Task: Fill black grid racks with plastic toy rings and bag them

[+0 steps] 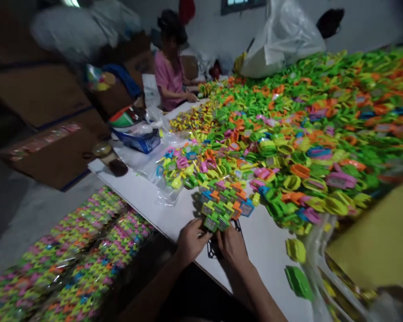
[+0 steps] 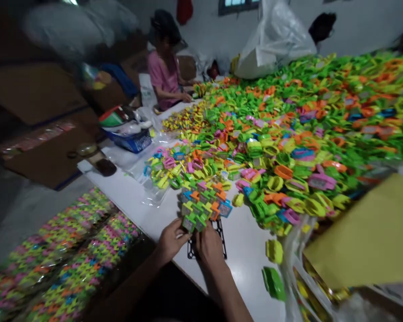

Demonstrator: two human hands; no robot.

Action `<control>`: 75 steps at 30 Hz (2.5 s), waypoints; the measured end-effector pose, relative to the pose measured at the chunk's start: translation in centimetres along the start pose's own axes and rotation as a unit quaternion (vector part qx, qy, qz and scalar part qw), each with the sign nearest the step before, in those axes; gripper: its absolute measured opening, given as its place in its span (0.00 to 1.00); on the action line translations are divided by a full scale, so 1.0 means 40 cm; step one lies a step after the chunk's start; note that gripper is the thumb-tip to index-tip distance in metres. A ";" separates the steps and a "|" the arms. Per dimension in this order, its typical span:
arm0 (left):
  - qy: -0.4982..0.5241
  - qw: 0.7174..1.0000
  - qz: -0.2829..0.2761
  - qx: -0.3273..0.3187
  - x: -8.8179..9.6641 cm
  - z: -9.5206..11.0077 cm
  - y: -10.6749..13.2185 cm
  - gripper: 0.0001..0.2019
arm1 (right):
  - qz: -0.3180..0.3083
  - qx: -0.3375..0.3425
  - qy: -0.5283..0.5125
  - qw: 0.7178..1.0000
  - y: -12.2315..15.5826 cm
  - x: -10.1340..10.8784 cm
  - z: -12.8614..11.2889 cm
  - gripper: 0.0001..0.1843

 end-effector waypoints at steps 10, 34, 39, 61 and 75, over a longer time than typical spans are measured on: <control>-0.322 0.887 -0.040 -0.327 0.010 0.293 -0.115 0.25 | -0.028 0.017 -0.022 0.999 0.010 -0.021 0.023 0.19; -0.496 0.867 -0.041 -0.036 0.353 0.127 -0.539 0.16 | -0.065 -0.046 -0.119 0.990 0.039 0.240 0.114 0.15; -0.403 0.885 -0.035 -0.229 0.306 0.279 -0.455 0.19 | 0.101 0.065 -0.017 0.993 -0.064 0.416 0.039 0.13; -0.192 0.897 -0.099 -0.384 0.073 0.385 -0.286 0.20 | 0.121 -0.104 -0.202 0.966 -0.008 0.417 0.008 0.10; -0.252 0.867 -0.201 -0.381 -0.061 0.305 -0.253 0.18 | -0.039 -0.106 -0.155 0.981 -0.027 0.095 0.065 0.13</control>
Point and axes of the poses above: each hand's wrist, its own y-axis away from the middle knuckle, its own x-axis out of the back of the hand, z = x × y, the point moved 4 cm from there along -y, towards the middle knuckle, and after that the axes turned 11 degrees about -x, right-handed, at the moved point
